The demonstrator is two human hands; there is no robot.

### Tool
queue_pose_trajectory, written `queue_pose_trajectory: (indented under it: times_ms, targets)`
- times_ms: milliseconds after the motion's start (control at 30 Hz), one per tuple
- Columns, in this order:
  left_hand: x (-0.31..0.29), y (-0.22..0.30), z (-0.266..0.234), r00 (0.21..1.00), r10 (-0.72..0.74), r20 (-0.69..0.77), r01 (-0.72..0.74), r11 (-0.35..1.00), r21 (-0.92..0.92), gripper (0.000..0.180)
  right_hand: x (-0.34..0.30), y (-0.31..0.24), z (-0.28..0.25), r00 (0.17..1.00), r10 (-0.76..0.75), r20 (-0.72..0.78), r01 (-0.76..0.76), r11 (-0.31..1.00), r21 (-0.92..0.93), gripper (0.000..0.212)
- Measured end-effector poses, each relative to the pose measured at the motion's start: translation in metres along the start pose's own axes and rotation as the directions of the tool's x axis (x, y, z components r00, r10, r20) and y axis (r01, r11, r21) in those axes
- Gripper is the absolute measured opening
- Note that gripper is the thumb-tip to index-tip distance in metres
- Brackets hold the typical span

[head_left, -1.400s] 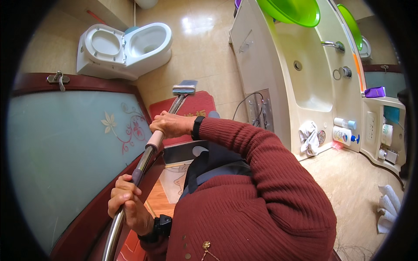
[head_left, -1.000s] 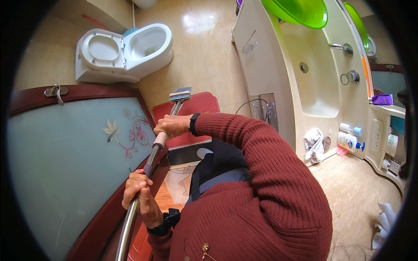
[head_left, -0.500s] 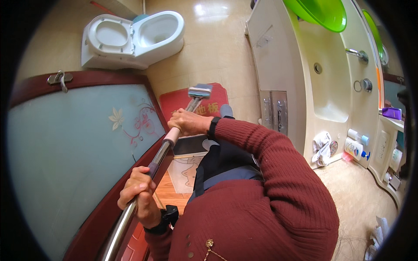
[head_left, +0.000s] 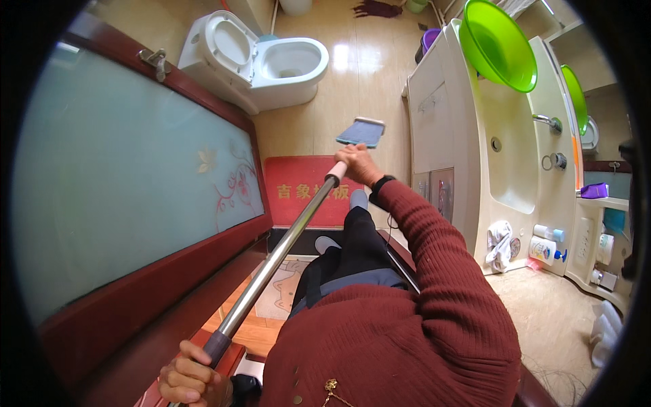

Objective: The person mops the wooden floor in a bedroom using a flat mop. They move around the bed, a small table, and a wardrobe, covering the floor area systematically.

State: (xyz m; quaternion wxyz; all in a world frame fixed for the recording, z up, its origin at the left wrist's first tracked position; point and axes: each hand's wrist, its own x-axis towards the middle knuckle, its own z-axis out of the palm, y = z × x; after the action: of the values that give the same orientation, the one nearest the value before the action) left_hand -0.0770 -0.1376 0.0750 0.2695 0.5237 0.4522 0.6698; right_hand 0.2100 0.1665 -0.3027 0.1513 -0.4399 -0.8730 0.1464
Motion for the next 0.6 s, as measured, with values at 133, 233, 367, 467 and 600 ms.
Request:
queue_pose_trajectory:
  times_ms: [133,233,367,467,600]
  targets:
    - [-0.038,0.0,-0.03,0.996,-0.041,-0.075,0.038,0.999,-0.035,0.027,0.009,0.018,-0.016,0.981,-0.139,-0.138,0.135,0.99,-0.041,0.015]
    - [-0.064,0.001,-0.039,0.972,-0.042,-0.231,0.051,0.998,0.033,0.03,0.019,0.003,-0.036,0.971,-0.171,-0.167,0.163,0.985,-0.059,0.015]
    - [-0.094,-0.003,-0.052,0.931,-0.183,-0.317,0.218,0.973,0.077,0.045,0.028,-0.013,-0.066,0.961,-0.201,-0.19,0.168,0.97,-0.174,0.014]
    - [-0.128,-0.006,-0.06,0.836,-0.275,-0.474,0.273,0.959,-0.074,0.055,0.027,-0.015,-0.075,0.968,-0.228,-0.101,0.201,0.954,-0.224,0.014]
    - [-0.167,0.004,-0.076,0.689,-0.286,-0.666,0.048,0.935,-0.352,0.046,0.029,-0.011,-0.07,0.947,-0.296,-0.129,0.269,0.944,-0.188,0.015]
